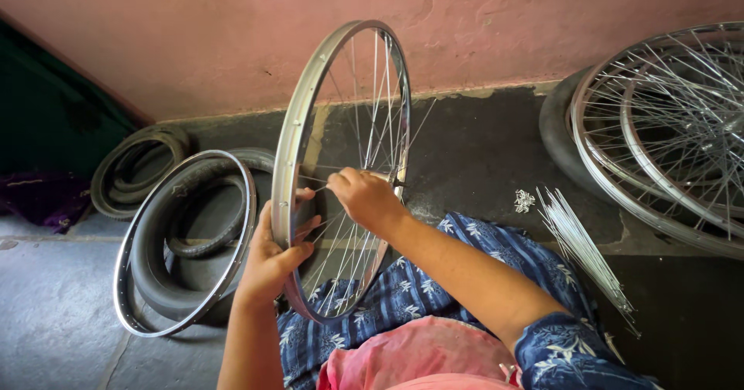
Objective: The person sits on the floor and laces spokes into a bicycle wheel, threading each spoke through the hub flange and inserting its end into the rim holes, turning the rim as they work around it. They pick spokes one at a time from a bundle on the floor beside them.
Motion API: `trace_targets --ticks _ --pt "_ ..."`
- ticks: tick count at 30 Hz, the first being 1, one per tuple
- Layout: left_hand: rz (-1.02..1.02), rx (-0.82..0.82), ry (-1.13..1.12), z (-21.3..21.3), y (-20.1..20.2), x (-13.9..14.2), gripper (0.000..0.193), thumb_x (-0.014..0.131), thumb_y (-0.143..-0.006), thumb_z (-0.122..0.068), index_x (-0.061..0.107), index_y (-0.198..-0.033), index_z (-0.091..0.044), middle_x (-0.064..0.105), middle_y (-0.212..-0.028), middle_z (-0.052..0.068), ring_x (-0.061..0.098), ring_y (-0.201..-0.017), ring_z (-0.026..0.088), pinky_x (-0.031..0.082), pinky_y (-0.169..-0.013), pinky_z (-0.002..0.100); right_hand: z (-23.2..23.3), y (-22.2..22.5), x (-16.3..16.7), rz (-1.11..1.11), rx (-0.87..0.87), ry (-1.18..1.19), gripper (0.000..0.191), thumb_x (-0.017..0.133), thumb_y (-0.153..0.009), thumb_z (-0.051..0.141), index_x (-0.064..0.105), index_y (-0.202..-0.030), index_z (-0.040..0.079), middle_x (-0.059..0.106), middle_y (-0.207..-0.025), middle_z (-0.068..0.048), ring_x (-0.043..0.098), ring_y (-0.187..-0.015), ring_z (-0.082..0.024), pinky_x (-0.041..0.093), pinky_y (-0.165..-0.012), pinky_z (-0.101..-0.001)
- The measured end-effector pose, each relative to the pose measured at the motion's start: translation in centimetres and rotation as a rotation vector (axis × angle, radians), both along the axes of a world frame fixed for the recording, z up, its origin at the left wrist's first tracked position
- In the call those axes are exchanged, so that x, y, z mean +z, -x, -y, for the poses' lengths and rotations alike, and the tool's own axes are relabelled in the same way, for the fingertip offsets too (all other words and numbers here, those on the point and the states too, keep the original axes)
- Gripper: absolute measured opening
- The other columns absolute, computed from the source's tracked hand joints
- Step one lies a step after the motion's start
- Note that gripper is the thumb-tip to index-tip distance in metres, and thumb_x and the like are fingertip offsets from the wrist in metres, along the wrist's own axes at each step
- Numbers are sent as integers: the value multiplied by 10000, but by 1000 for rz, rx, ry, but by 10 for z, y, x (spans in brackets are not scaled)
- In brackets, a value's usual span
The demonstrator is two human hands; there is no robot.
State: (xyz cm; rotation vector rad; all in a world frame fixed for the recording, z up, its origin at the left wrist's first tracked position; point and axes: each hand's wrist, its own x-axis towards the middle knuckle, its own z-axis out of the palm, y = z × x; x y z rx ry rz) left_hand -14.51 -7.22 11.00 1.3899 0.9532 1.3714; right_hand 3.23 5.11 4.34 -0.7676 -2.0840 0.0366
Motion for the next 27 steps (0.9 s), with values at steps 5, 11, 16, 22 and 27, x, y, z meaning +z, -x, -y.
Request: trace_targets --ticks 5,11,16,22,27 --pt "33 7 -5 5 4 -7 803 605 -652 133 457 -1423 -35 512 -1443 118 420 -1478 251 440 -1159 502 -12 -16 2 104 -211 16 221 719 -975 254 632 -832 111 644 -755 -67 689 -721 -289 559 -633 -435" --pt "11 9 -30 13 2 -21 775 600 -662 123 467 -1411 -26 499 -1467 124 443 -1452 272 444 -1159 504 -6 -11 12 -65 -326 -65 178 713 -792 176 609 -847 42 646 -831 -153 669 -777 -320 553 -685 -420" --pt "-19 34 -82 19 1 -41 743 607 -677 88 488 -1403 -14 500 -1477 146 457 -1443 286 463 -1146 501 -9 -6 1 -655 535 819 106 588 -966 51 669 -1033 48 697 -977 -38 679 -946 -145 549 -884 -285" --pt "-50 129 -229 24 5 -91 705 663 -715 42 488 -1397 14 520 -1475 188 490 -1428 304 443 -1153 501 -25 -9 -14 -916 682 1027 106 623 -1006 66 715 -1057 60 714 -972 -3 655 -948 -94 515 -908 -260" --pt "-216 337 -364 39 -24 -127 558 674 -778 11 545 -1320 27 618 -1394 196 577 -1359 295 404 -1189 452 -26 -1 -25 -870 647 1011 88 644 -1006 60 721 -1049 60 711 -950 -3 643 -925 -92 509 -879 -257"
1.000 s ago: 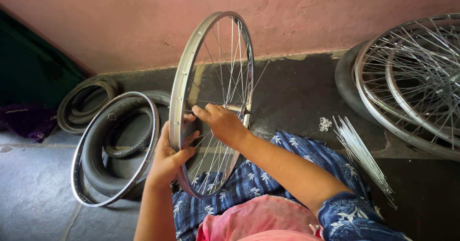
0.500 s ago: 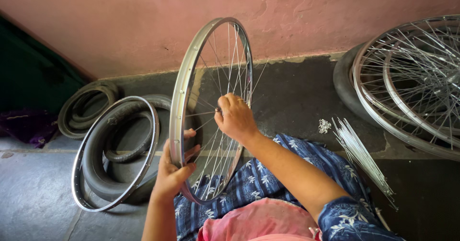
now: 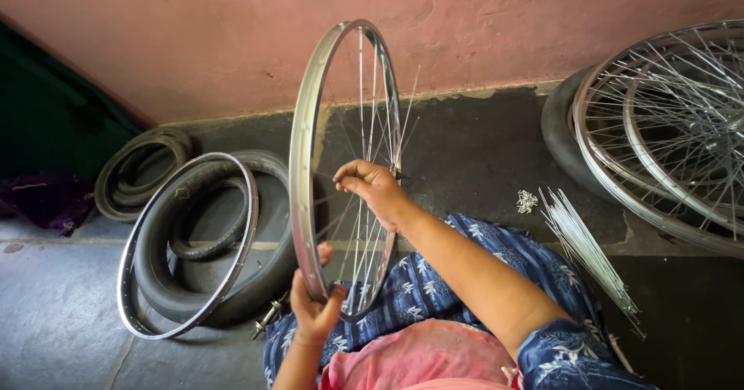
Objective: The person sits on the floor and laces spokes into a bicycle wheel, threading each spoke through the hub flange and inserting its end into the rim holes, turning the rim as they work around it. They pick spokes one at a time from a bundle on the floor beside them.
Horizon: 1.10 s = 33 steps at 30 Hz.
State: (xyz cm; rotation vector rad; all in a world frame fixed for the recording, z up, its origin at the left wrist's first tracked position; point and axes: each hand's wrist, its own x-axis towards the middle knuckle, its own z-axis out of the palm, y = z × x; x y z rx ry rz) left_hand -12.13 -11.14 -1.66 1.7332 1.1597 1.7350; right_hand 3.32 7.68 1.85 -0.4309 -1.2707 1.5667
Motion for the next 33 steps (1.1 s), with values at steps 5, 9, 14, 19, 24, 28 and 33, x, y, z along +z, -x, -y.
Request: trace_targets --ticks 5,9,14,19,24,28,33 --pt "-17 232 137 -15 -11 49 628 783 -716 -78 498 -1270 -6 649 -1057 85 632 -977 208 517 -900 363 5 -2 -10 40 43 9 83 652 -991 45 722 -1036 51 722 -947 -8 667 -927 -95 535 -885 -261" --pt "-108 140 148 -55 -7 117 543 713 -755 -46 571 -1276 7 619 -1098 77 623 -1008 179 512 -897 304 10 4 -8 71 39 -45 94 647 -1000 49 716 -1063 33 723 -973 -19 673 -949 -109 538 -912 -275" --pt "178 -177 461 -59 -11 140 415 625 -768 7 667 -1180 35 705 -1066 81 651 -953 129 505 -855 266 20 0 -4 67 27 -114 160 672 -1010 83 695 -1157 25 719 -1063 -65 684 -1017 -159 550 -955 -315" --pt "210 -207 447 -28 4 125 477 575 -709 85 664 -1177 72 677 -1094 120 624 -938 154 506 -869 290 22 -48 -49 467 -545 -536 316 717 -909 80 677 -1222 47 686 -1195 -122 666 -1111 -234 530 -969 -366" --pt "192 -166 415 -13 17 116 430 579 -674 74 612 -1103 66 668 -1233 169 609 -1029 181 495 -940 312 -8 -129 -135 702 -823 -139 277 693 -853 83 715 -1130 81 717 -963 -117 723 -787 -238 584 -741 -361" --pt "252 -184 384 -39 28 120 482 576 -706 56 602 -1187 47 658 -1269 177 625 -1120 202 494 -924 312 -23 -209 -169 1029 -1007 -29 286 719 -855 80 708 -1141 85 738 -1116 -140 716 -1047 -308 559 -917 -401" --pt "230 -92 423 -68 34 135 589 535 -671 45 600 -1256 40 682 -1219 176 650 -1097 218 500 -905 302 -35 -278 -178 1547 -899 508 290 716 -892 193 730 -1146 54 732 -1178 -216 687 -1145 -391 542 -992 -476"
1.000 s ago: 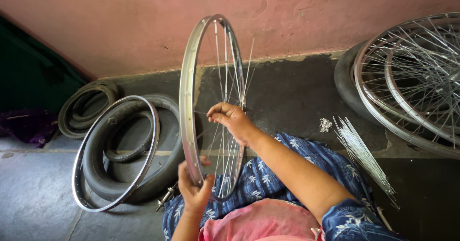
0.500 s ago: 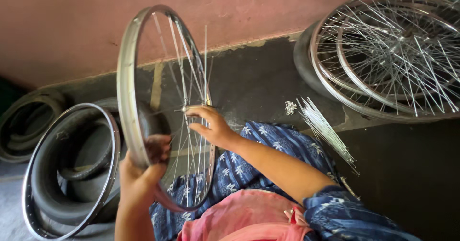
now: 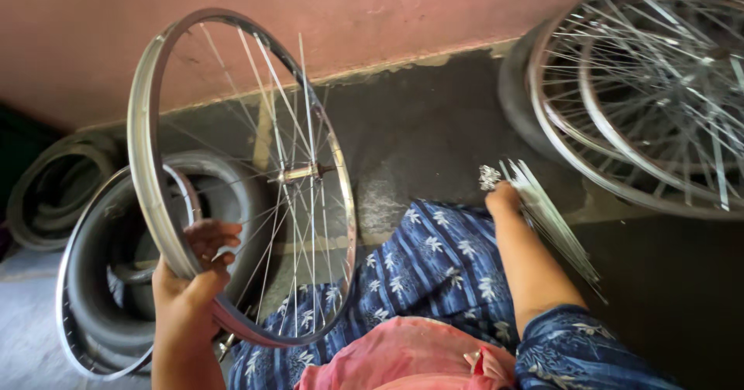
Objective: The person sits on the floor and laces spokes into a bicycle wheel, threading each spoke through the hub flange and inserting its end into the rim holes, turning the rim as they work around it. They pick spokes one at a time from a bundle on the floor beside them.
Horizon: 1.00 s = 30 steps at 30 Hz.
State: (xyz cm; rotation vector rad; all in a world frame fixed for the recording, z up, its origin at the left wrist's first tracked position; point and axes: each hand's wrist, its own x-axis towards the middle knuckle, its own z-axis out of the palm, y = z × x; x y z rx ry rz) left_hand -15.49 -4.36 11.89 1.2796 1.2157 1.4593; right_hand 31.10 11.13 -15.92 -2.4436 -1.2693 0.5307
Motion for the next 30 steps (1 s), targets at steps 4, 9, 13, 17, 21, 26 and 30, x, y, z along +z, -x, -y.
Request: trace_targets --ticks 4,9,13,17,21,26,30 --pt "22 23 32 -19 6 13 660 533 -644 47 566 -1303 45 672 -1216 165 643 -1096 213 504 -896 305 -14 -9 1 11 -65 81 370 785 -823 233 717 -1136 48 703 -1177 -228 659 -1133 -412 536 -945 -511" --pt "83 -43 37 -31 20 24 711 555 -670 17 545 -1380 61 664 -1242 181 614 -1098 203 483 -919 299 -32 -11 -7 106 10 142 257 680 -923 139 759 -1147 42 720 -1195 -247 697 -1123 -407 578 -923 -481" --pt "111 -79 24 -28 26 24 698 571 -714 -15 535 -1406 66 650 -1282 200 604 -1126 201 465 -953 300 -37 -11 -17 51 -22 164 241 595 -979 114 754 -1148 50 708 -1215 -227 677 -1146 -410 568 -924 -498" --pt "111 -109 19 -30 24 21 717 586 -706 -28 536 -1417 55 651 -1288 202 607 -1112 210 463 -947 301 -35 -8 -20 36 -37 153 247 582 -981 109 750 -1150 46 698 -1218 -248 667 -1153 -419 561 -925 -502" --pt "27 -78 20 -28 17 21 721 564 -660 -39 566 -1375 47 676 -1227 175 621 -1088 201 477 -925 295 -30 -6 -13 55 -57 77 238 637 -906 105 735 -1112 35 702 -1173 -260 669 -1127 -421 551 -923 -488" --pt "-70 6 60 -27 -9 16 583 529 -638 -3 641 -1208 44 713 -1135 136 636 -994 173 491 -843 284 -13 9 5 -352 52 -285 93 659 -969 64 740 -987 23 770 -893 -182 769 -790 -298 598 -766 -394" --pt "-35 7 9 -27 -41 -3 357 554 -688 23 648 -1032 22 703 -1028 101 618 -877 147 495 -779 264 34 60 21 -890 139 -482 82 625 -966 32 693 -945 -10 741 -795 -81 712 -700 -155 597 -686 -304"
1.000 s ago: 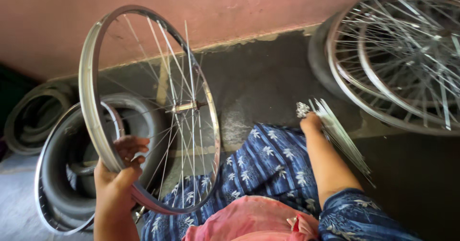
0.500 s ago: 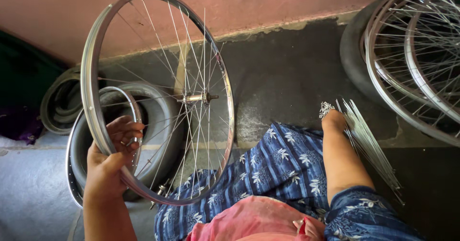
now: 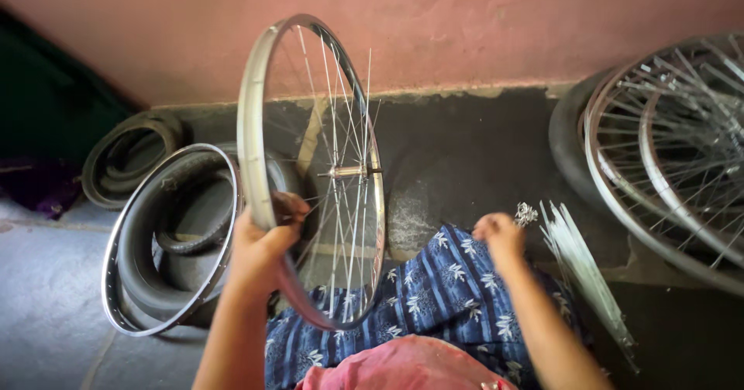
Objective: The person sits on the floor and laces spokes into a bicycle wheel, threading each spoke through the hub flange and inserting its end into the rim holes, turning the rim as they work around it. They pick spokes one at a time from a bundle on the floor beside them.
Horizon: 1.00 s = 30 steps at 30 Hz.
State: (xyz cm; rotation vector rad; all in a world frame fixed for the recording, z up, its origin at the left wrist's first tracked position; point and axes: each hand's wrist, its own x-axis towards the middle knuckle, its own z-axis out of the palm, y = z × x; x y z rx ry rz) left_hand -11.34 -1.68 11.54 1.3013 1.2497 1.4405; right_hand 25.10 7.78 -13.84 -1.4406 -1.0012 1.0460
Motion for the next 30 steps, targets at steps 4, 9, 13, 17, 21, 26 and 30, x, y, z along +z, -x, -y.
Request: trace_targets --ticks 4,9,13,17,21,26,30 --pt "-14 41 -74 1 -38 -25 233 585 -717 15 645 -941 -2 654 -906 52 565 -769 116 472 -685 258 77 51 40 -269 477 -63 101 653 -971 82 726 -942 19 759 -944 -125 724 -825 -161 616 -792 -302" --pt "28 164 -144 12 -107 -41 247 628 -708 8 632 -952 -32 604 -838 17 563 -743 101 488 -665 273 140 73 97 -164 921 -508 125 794 -852 -3 737 -939 67 568 -1371 -103 547 -1261 -233 445 -1056 -377" --pt "116 60 -71 26 -129 -42 238 676 -770 -44 602 -996 -36 591 -811 2 568 -722 114 493 -645 290 152 84 109 -116 944 -563 117 815 -854 13 760 -953 42 591 -1273 -99 566 -1198 -237 473 -997 -379" --pt "359 -569 -42 28 -86 -44 417 717 -841 -159 612 -1215 -6 664 -1059 15 626 -984 113 516 -895 290 155 74 96 -272 942 -382 109 817 -876 47 757 -963 21 628 -1109 -99 637 -984 -207 535 -861 -325" --pt "394 -626 -46 8 -70 -64 342 663 -966 -192 698 -1215 39 747 -1118 98 686 -1057 155 540 -972 327 160 66 78 -214 966 -576 97 813 -915 28 745 -982 9 653 -1050 -100 656 -960 -197 541 -853 -311" --pt "231 -523 -37 -19 -80 -93 168 660 -959 -78 772 -1035 21 772 -963 98 723 -908 167 590 -847 326 156 66 69 -221 945 -607 120 829 -894 28 747 -979 8 628 -1063 -114 647 -957 -200 544 -832 -314" --pt "203 -522 -180 -34 -84 -104 99 676 -939 -47 753 -945 15 733 -893 38 685 -831 128 570 -761 298 148 68 64 -274 984 -727 140 827 -896 17 751 -1013 3 628 -1109 -144 651 -977 -213 543 -881 -326"
